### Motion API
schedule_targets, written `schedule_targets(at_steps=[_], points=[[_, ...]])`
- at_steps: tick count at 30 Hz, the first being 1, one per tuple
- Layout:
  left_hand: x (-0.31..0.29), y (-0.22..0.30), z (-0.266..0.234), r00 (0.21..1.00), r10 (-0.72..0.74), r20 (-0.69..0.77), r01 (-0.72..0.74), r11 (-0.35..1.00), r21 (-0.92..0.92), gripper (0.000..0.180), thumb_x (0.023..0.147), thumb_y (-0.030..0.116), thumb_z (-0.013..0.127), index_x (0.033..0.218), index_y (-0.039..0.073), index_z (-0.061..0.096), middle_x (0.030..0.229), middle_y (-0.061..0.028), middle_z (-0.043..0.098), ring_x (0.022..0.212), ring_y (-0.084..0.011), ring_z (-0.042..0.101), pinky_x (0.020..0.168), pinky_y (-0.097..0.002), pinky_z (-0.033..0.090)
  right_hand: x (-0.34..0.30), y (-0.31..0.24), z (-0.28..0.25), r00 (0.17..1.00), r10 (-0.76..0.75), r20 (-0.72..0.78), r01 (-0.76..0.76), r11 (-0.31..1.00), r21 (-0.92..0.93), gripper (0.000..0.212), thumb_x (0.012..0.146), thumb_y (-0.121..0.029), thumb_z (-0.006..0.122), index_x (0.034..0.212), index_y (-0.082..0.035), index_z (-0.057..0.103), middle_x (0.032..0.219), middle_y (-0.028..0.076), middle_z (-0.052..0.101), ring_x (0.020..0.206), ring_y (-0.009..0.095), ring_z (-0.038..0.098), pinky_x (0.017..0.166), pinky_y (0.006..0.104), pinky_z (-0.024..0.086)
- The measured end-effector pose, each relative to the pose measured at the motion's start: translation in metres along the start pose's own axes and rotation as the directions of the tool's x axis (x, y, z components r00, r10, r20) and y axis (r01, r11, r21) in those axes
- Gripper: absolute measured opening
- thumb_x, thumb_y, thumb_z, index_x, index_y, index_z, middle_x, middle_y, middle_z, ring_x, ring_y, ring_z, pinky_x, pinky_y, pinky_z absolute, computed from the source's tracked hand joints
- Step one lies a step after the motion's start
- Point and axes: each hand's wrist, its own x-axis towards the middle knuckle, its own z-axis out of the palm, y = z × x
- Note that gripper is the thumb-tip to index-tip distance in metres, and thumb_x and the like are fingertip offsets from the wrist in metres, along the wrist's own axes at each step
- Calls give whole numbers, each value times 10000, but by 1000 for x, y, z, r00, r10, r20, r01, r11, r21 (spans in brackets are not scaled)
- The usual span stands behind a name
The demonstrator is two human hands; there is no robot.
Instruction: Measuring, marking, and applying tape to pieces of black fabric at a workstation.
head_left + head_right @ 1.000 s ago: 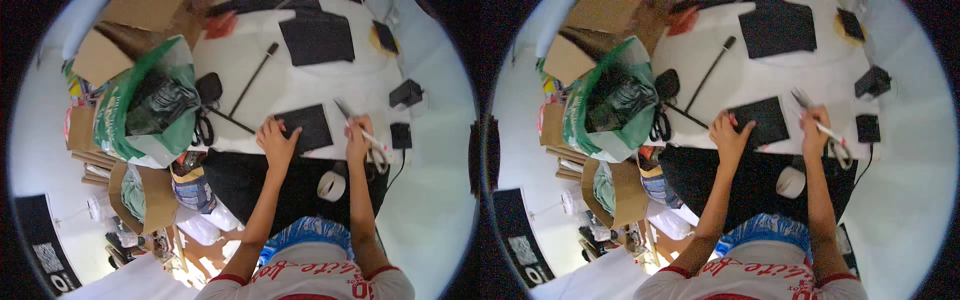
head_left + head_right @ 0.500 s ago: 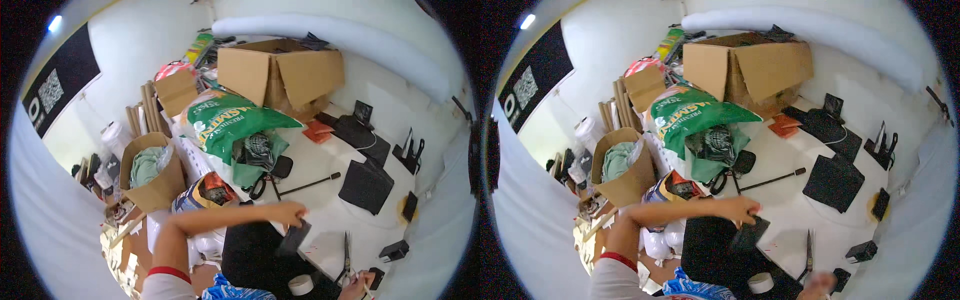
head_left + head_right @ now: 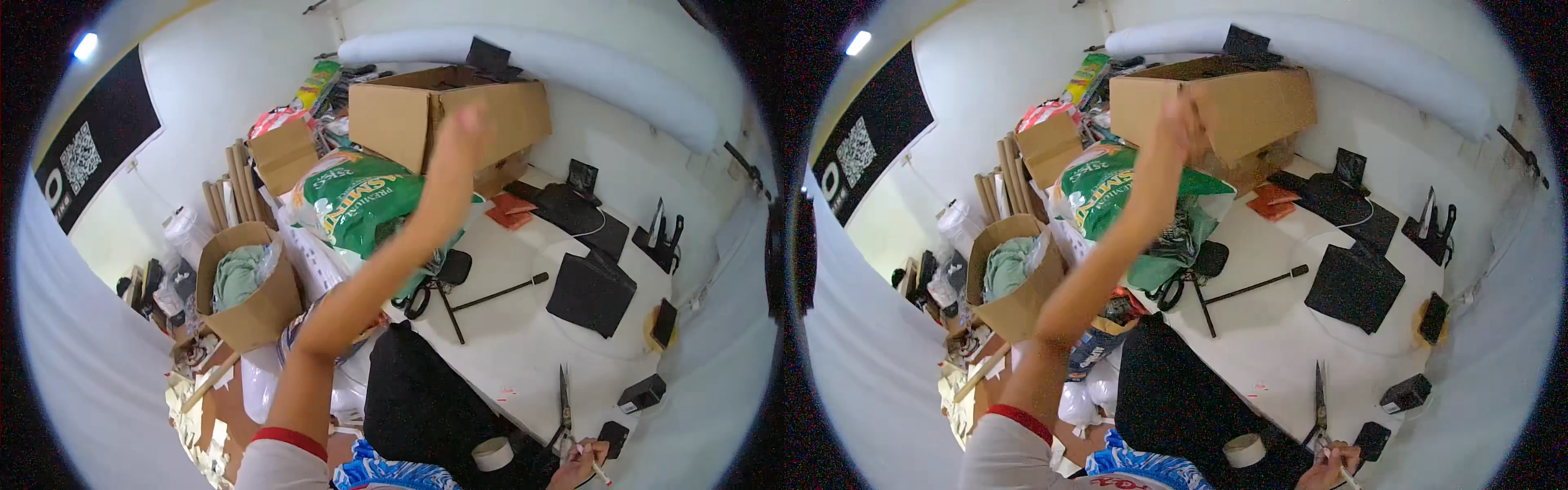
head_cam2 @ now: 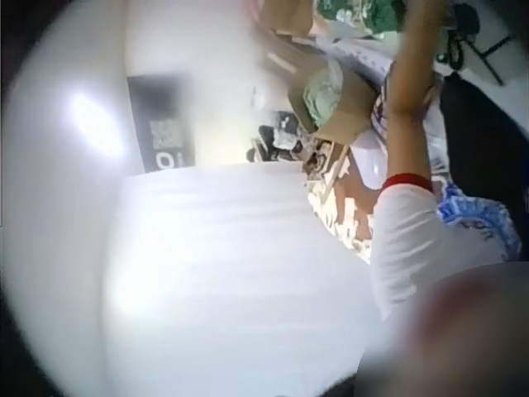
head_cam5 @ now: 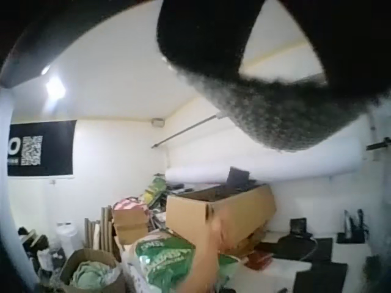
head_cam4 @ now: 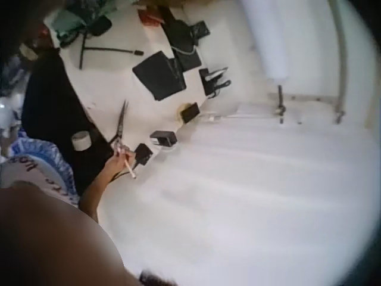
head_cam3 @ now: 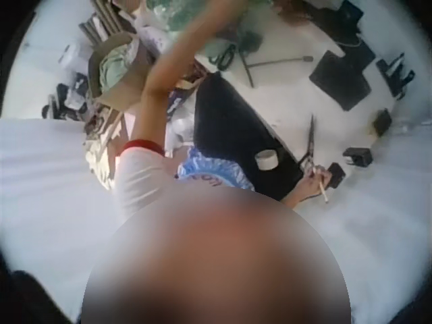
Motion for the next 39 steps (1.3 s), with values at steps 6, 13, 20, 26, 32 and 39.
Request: schedule_targets(at_steps=[6,13,20,26,32,39], points=[[-184,-24,20,842,-341,418,309,940,145,255,962,222,442,1067,3,522,846,-79,555,817,-152,532,754,-299,438,-12,-6,2,980,192,-52,-191,981,27,92,829,-69,571,807,-3,510,748,115,528,621,194,512,563,285,470],[-250,-45,52,536,-555,636,422,829,368,225,948,192,464,1043,7,551,919,-121,581,873,-215,573,801,-303,446,-1,9,34,964,260,-53,-260,966,1,189,841,-148,615,770,-98,447,644,-21,388,530,51,350,443,184,283],[-247,-56,66,597,-420,683,297,907,298,193,907,145,529,1030,2,569,910,-138,562,863,-272,579,761,-315,453,33,-4,61,898,227,376,-294,947,132,464,947,-381,352,793,13,543,664,75,523,550,131,484,494,246,387],[-256,-52,75,529,-421,737,284,906,314,205,891,193,558,1019,36,590,904,-121,564,812,-285,591,712,-338,467,37,-12,57,869,302,392,-335,942,17,606,946,-442,280,665,21,553,554,95,500,491,140,473,442,215,383],[-261,-55,79,443,-316,839,214,946,244,233,933,227,497,921,2,558,807,-87,530,718,-205,535,647,-296,431,34,-10,65,718,377,584,-300,926,-229,561,909,-443,356,726,25,603,719,135,568,670,183,552,631,260,428],[-287,-30,110,-105,-277,955,971,-237,37,343,951,391,457,795,86,488,615,45,343,542,-69,344,475,-213,312,33,-43,72,675,-89,732,-97,974,207,533,908,-433,384,573,-49,540,844,252,630,763,318,591,710,379,458]])
